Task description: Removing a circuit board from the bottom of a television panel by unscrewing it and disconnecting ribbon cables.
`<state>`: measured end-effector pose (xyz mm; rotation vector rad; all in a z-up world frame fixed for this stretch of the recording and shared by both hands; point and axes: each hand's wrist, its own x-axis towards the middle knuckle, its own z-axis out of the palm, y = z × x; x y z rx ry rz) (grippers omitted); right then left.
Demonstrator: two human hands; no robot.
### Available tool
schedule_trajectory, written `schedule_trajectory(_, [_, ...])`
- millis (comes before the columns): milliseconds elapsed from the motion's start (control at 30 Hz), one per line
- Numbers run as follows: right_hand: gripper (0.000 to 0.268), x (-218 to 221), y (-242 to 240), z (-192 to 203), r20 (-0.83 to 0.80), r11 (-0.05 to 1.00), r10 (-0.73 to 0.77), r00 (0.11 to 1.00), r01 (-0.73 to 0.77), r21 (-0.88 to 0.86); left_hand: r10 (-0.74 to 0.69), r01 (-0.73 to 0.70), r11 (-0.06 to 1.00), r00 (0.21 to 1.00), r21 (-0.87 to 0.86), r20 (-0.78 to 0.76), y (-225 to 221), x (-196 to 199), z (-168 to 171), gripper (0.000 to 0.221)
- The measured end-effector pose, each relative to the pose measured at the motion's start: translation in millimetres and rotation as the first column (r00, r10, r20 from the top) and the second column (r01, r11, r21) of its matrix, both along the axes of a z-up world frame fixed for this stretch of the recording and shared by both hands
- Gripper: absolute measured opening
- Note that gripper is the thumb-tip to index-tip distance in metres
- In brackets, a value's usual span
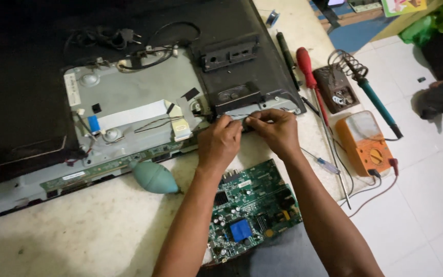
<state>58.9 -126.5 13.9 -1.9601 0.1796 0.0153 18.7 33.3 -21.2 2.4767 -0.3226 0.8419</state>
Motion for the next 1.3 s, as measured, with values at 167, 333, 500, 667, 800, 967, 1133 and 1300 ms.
schedule_trajectory(167, [0.026, 0.6, -0.6, -9.5, 0.01, 0.999, 0.004, 1.0, -0.004, -0.038, 0.041, -0.042, 0.999, 0.999, 0.017, 0.033, -4.5, 2.1, 1.2, 0.007])
schedule_trajectory(333, [0.026, -6.4, -3.3, -11.4, 0.023, 0.999, -0.008, 1.0, 0.009, -0.045, 0.009, -0.008, 1.0, 1.0, -0.026, 0.024, -6.8, 2.3, -0.5, 0.006])
schedule_trajectory(500, [0.024, -7.3, -5.9, -17.2, 0.101, 0.999, 0.015, 0.995, -0.01, -0.042, 0.017, -0.017, 1.0, 1.0, -0.009, 0.013, -6.3, 5.3, -9.3, 0.003])
schedule_trajectory(667, [0.021, -9.3, -2.3, -19.2, 0.135, 1.0, 0.008, 0.991, -0.008, 0.003, -0.011, 0.01, 1.0, 1.0, -0.024, -0.029, -7.3, 4.8, -13.1, 0.003])
schedule_trajectory(800, [0.02, -10.7, -2.5, -19.2, 0.188, 0.999, 0.034, 0.982, -0.038, 0.015, -0.099, 0.094, 0.992, 0.993, -0.079, -0.068, -3.9, 1.8, -1.6, 0.006])
schedule_trajectory(967, [0.02, -13.8, -4.2, -14.9, 0.165, 0.997, 0.037, 0.986, -0.047, 0.055, -0.069, 0.069, 0.998, 0.998, -0.005, -0.013, -4.0, 6.3, -14.6, 0.012])
schedule_trajectory(1133, [0.019, -16.9, -8.6, -20.1, 0.19, 0.997, 0.035, 0.981, -0.047, 0.056, -0.088, 0.087, 0.996, 0.996, -0.016, -0.024, -5.2, 5.9, -14.5, 0.016])
schedule_trajectory(1300, [0.019, -51.3, -31.0, 2.5, 0.303, 0.979, 0.047, 0.952, 0.016, -0.202, -0.074, 0.075, 0.997, 0.997, -0.032, 0.021, -8.2, 10.0, -30.4, 0.014])
